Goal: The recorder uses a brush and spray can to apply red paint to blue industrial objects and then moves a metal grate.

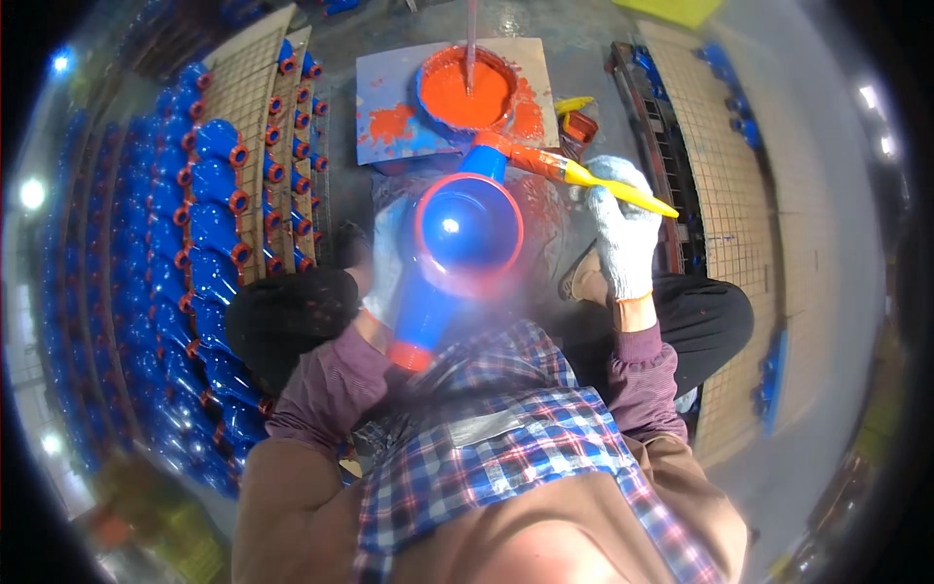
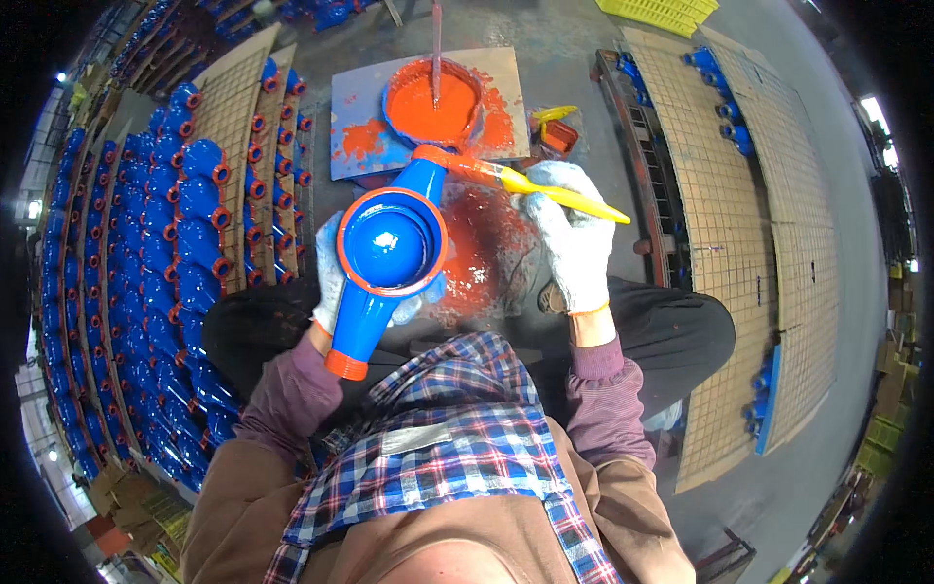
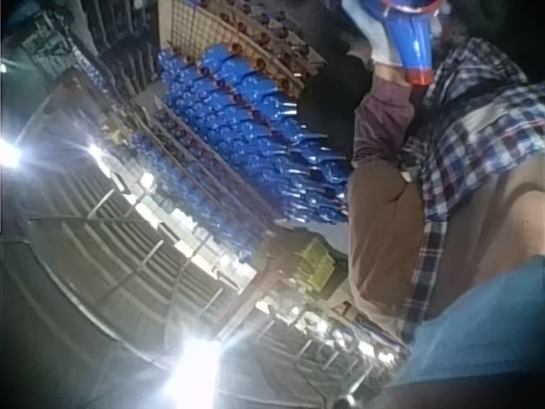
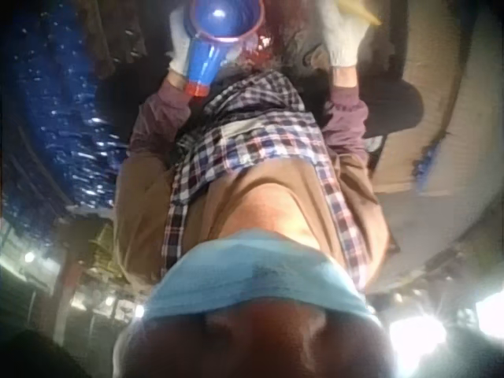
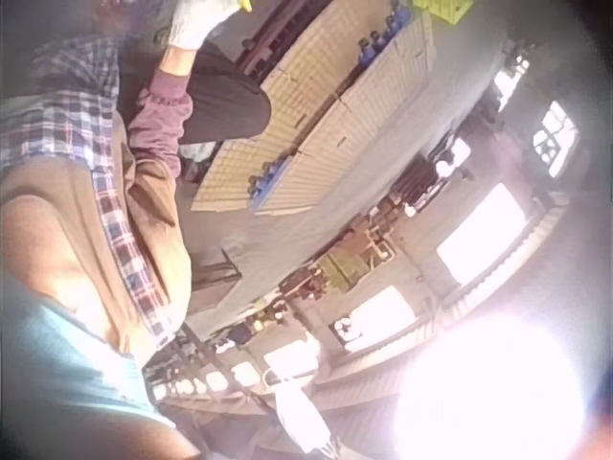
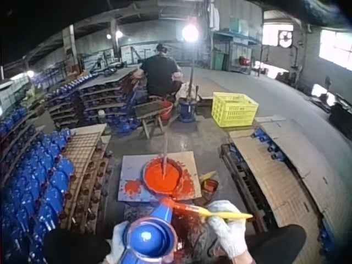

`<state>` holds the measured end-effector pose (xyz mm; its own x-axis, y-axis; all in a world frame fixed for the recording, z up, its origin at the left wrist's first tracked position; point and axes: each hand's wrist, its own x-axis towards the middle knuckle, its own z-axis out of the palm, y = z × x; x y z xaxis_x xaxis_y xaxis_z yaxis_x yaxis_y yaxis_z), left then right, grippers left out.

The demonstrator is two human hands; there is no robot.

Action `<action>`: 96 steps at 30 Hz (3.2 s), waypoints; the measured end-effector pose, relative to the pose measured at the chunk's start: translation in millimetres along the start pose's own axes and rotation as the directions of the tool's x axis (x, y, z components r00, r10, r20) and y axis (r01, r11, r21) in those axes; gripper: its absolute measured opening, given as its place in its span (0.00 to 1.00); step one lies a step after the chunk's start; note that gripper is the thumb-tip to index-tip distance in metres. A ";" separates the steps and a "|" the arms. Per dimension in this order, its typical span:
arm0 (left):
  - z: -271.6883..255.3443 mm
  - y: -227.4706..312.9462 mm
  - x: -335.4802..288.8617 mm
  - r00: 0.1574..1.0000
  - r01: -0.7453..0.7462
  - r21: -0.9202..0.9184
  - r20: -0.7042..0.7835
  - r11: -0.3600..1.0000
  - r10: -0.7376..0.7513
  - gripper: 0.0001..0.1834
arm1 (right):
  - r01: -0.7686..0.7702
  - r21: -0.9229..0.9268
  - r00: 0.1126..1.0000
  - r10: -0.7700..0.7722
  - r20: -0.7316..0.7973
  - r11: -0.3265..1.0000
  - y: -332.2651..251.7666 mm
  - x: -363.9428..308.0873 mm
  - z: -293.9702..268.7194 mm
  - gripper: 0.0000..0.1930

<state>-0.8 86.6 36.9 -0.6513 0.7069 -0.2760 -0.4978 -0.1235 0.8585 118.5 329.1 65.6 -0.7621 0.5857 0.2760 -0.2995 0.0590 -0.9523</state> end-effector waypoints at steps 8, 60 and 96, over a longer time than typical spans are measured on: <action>41.9 -15.1 -16.0 0.875 0.474 -0.878 0.478 0.063 0.077 0.34 | -0.070 0.290 0.995 0.087 -0.047 0.954 30.3 -12.1 21.2 0.14; 26.1 59.8 -6.4 0.838 -0.537 0.792 0.462 0.291 0.291 0.48 | 0.252 -0.044 0.935 -0.232 0.267 0.967 -67.2 -18.9 -43.3 0.16; -8.2 68.4 44.1 0.996 -0.044 -0.604 0.037 0.796 0.083 0.29 | 0.360 -0.371 0.914 -0.403 -0.046 0.856 -86.6 0.4 -24.6 0.13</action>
<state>-68.3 103.6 80.0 -0.6687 0.7195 -0.1874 -0.7134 -0.5500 0.4341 158.3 344.2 144.9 -0.5495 0.5482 0.6304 -0.3178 0.5607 -0.7646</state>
